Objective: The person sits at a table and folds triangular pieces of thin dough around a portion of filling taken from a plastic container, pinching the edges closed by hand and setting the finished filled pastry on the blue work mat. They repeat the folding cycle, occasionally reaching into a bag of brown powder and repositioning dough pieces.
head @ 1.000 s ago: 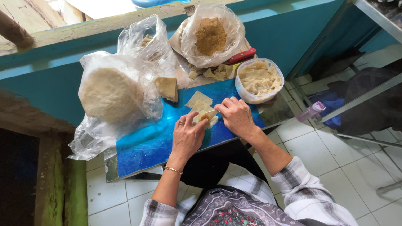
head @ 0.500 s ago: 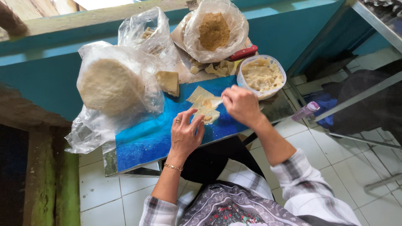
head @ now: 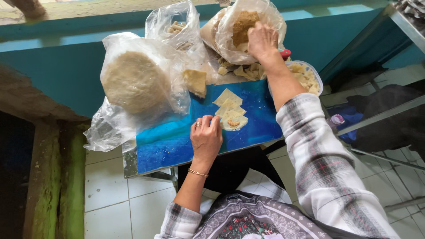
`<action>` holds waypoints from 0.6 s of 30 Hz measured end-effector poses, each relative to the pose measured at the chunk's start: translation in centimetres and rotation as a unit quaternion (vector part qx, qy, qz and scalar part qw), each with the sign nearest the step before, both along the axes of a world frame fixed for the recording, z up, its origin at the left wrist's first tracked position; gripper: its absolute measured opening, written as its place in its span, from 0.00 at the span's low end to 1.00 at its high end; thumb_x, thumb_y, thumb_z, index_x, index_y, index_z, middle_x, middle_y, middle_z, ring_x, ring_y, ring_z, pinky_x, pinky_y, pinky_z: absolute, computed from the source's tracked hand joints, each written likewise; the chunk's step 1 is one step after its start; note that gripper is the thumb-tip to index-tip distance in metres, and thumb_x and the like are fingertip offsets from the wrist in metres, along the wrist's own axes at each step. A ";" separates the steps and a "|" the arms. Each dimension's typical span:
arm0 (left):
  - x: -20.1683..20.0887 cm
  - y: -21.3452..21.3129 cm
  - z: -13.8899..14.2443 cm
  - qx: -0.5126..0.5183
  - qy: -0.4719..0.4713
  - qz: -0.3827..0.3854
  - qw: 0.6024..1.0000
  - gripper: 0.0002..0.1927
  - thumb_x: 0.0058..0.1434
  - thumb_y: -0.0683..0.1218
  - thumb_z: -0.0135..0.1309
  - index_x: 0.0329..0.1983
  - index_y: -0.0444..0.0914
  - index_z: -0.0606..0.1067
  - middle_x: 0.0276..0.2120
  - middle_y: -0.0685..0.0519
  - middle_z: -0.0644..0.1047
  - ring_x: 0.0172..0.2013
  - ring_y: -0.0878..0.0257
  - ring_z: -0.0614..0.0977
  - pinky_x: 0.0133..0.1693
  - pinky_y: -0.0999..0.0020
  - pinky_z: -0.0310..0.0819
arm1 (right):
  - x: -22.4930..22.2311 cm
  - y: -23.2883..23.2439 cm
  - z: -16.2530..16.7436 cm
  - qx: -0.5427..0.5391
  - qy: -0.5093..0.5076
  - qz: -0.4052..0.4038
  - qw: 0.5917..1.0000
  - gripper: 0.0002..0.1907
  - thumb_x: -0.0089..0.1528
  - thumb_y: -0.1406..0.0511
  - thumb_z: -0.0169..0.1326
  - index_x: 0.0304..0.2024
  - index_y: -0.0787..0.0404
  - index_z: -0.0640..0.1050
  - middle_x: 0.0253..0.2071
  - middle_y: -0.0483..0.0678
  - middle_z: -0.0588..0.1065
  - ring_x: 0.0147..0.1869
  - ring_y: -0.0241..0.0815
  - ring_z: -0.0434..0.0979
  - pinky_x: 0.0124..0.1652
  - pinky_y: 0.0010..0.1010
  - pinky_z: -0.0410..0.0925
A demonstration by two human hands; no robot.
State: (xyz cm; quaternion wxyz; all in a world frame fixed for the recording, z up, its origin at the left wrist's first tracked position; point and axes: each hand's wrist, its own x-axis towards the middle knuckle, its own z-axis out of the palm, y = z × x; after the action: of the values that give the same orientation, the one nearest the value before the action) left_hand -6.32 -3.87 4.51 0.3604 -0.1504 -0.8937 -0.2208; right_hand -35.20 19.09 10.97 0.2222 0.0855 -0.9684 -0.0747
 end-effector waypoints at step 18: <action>0.2 3.1 -0.4 0.021 -0.104 0.024 0.994 0.07 0.59 0.48 0.61 0.32 0.42 0.76 0.36 0.51 0.75 0.41 0.51 0.77 0.41 0.56 0.70 | 27.9 -0.3 -7.6 -0.400 -0.028 0.110 0.909 0.07 0.59 0.60 0.62 0.35 0.55 0.81 0.38 0.48 0.76 0.40 0.51 0.79 0.38 0.42 0.71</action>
State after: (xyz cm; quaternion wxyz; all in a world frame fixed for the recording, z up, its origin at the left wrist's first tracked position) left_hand -6.11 -0.76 4.10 0.2737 -0.0975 -0.9249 -0.2452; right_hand -7.29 18.76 3.40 0.2175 0.0975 -0.9072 0.3467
